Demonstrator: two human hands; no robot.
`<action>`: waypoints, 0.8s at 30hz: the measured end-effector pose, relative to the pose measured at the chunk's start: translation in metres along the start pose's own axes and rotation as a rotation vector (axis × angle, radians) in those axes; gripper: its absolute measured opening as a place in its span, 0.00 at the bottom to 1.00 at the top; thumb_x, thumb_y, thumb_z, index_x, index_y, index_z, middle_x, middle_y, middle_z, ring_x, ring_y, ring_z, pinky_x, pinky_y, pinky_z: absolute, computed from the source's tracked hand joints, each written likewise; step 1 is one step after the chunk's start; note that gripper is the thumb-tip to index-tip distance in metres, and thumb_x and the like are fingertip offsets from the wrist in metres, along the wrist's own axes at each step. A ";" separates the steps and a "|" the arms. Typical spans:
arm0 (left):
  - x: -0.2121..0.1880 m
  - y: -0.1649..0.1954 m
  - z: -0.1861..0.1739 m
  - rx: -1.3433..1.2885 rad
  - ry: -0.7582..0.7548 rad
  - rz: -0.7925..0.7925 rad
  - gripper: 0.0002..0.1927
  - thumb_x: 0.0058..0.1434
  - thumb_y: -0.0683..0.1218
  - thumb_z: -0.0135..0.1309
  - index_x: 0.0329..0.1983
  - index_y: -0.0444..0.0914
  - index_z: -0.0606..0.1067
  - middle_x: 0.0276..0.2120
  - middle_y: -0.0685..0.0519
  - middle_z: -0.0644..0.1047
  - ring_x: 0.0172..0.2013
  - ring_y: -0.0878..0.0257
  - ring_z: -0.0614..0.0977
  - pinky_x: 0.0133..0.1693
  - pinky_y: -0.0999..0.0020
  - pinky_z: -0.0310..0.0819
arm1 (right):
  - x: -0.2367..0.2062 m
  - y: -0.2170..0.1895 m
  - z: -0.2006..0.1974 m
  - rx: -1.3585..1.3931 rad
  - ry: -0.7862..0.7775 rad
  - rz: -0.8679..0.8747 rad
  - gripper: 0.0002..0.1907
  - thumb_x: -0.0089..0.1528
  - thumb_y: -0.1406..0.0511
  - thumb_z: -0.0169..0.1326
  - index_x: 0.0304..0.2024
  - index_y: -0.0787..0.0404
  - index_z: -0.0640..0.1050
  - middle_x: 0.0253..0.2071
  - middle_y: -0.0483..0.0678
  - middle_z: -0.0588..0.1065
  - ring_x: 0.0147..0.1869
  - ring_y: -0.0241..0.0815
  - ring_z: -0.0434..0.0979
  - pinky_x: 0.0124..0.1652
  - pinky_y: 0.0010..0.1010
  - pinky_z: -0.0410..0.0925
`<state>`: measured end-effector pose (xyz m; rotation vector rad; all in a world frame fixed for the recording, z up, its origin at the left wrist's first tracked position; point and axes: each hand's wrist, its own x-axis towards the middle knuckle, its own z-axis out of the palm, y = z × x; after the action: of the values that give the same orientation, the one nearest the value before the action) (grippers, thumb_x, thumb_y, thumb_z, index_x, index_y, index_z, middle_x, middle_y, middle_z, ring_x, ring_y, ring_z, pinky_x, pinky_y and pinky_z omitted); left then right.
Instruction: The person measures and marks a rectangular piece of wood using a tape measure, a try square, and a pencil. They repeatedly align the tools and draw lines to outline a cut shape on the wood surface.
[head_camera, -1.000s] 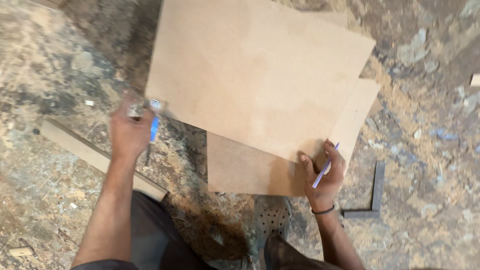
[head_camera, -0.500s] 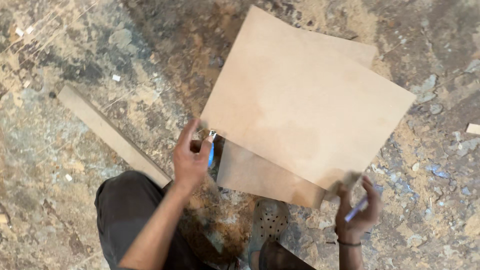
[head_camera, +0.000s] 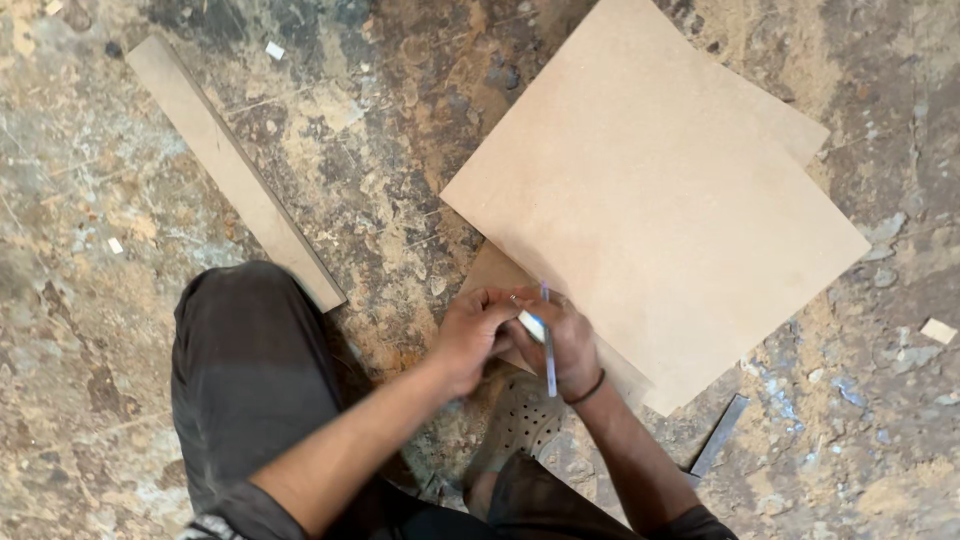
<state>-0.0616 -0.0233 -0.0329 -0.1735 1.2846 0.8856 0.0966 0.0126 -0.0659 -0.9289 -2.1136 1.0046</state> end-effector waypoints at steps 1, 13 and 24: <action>0.000 0.017 -0.004 0.098 0.000 -0.005 0.06 0.64 0.42 0.55 0.42 0.35 0.75 0.33 0.52 0.80 0.33 0.64 0.82 0.38 0.70 0.83 | 0.006 0.004 0.000 0.032 0.013 -0.030 0.24 0.61 0.65 0.66 0.52 0.62 0.66 0.52 0.58 0.78 0.51 0.56 0.83 0.42 0.37 0.79; 0.060 0.106 -0.037 0.944 0.482 1.014 0.11 0.67 0.44 0.61 0.31 0.35 0.76 0.31 0.50 0.77 0.28 0.64 0.81 0.31 0.67 0.78 | 0.033 -0.002 -0.035 -0.352 0.073 0.041 0.22 0.58 0.69 0.69 0.47 0.60 0.69 0.47 0.53 0.80 0.47 0.53 0.82 0.46 0.42 0.72; 0.077 0.095 -0.038 0.878 0.462 1.107 0.11 0.71 0.46 0.59 0.34 0.38 0.73 0.33 0.52 0.77 0.28 0.68 0.79 0.28 0.75 0.78 | 0.025 0.011 -0.020 -0.308 0.176 0.033 0.20 0.58 0.68 0.70 0.44 0.57 0.70 0.46 0.50 0.81 0.49 0.49 0.81 0.51 0.40 0.70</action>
<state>-0.1519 0.0553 -0.0798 1.1914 2.1280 1.1072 0.1014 0.0458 -0.0590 -1.1581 -2.1425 0.5953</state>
